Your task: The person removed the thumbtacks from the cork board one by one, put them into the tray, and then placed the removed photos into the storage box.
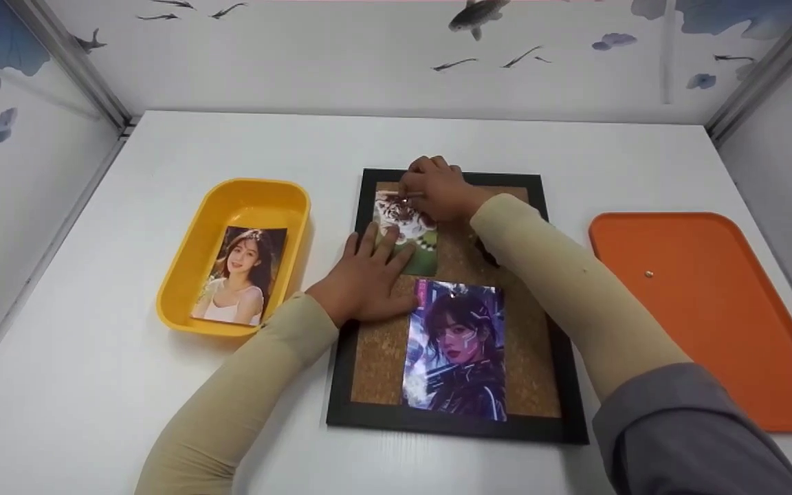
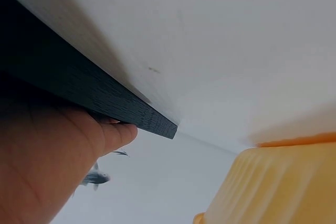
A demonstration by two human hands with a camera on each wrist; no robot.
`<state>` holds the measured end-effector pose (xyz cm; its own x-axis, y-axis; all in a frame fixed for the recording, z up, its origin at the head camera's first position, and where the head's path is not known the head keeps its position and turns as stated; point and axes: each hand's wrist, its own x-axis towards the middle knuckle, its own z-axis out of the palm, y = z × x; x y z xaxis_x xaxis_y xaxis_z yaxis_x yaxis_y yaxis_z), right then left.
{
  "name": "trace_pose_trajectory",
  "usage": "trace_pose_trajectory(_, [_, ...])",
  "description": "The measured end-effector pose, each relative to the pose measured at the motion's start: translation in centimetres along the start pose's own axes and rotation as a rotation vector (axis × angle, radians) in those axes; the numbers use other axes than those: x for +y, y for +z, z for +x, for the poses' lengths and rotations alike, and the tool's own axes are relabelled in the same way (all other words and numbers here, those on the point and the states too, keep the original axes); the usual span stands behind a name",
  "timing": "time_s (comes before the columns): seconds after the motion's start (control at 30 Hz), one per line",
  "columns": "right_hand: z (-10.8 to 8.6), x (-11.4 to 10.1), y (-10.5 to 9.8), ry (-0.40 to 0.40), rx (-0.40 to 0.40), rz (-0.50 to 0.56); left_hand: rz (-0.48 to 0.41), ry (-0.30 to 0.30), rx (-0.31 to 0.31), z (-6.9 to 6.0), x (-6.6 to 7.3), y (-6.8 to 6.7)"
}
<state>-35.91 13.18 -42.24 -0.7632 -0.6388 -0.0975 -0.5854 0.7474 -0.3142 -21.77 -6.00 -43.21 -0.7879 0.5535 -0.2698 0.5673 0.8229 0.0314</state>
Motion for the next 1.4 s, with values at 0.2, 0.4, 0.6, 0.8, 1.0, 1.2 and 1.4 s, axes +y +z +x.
trace_pose_trajectory(0.2, [-0.12,0.01,0.05,0.016,0.004,0.009,0.002,0.009,0.009,-0.09,0.09,-0.16])
trace_pose_trajectory(0.4, [0.03,-0.28,0.17,0.018,0.005,0.019,0.01,0.004,0.0,-0.35,0.04,-0.22])
trace_pose_trajectory(0.6, [0.0,-0.26,0.05,0.022,-0.002,0.012,0.02,0.009,0.0,-0.21,0.04,-0.2])
trace_pose_trajectory(0.8, [-0.22,-0.21,-0.06,0.022,-0.007,0.019,0.02,0.007,0.004,-0.1,0.06,-0.03])
trace_pose_trajectory(1.0, [-0.17,-0.11,0.09,0.009,0.007,0.0,-0.001,0.004,0.005,-0.15,0.09,-0.06])
trace_pose_trajectory(1.2, [0.11,-0.17,0.06,0.012,0.021,0.017,-0.007,-0.006,-0.001,-0.1,0.12,-0.15])
trace_pose_trajectory(1.4, [0.32,-0.05,0.03,0.036,0.022,0.032,-0.005,-0.013,-0.003,0.03,0.19,-0.07])
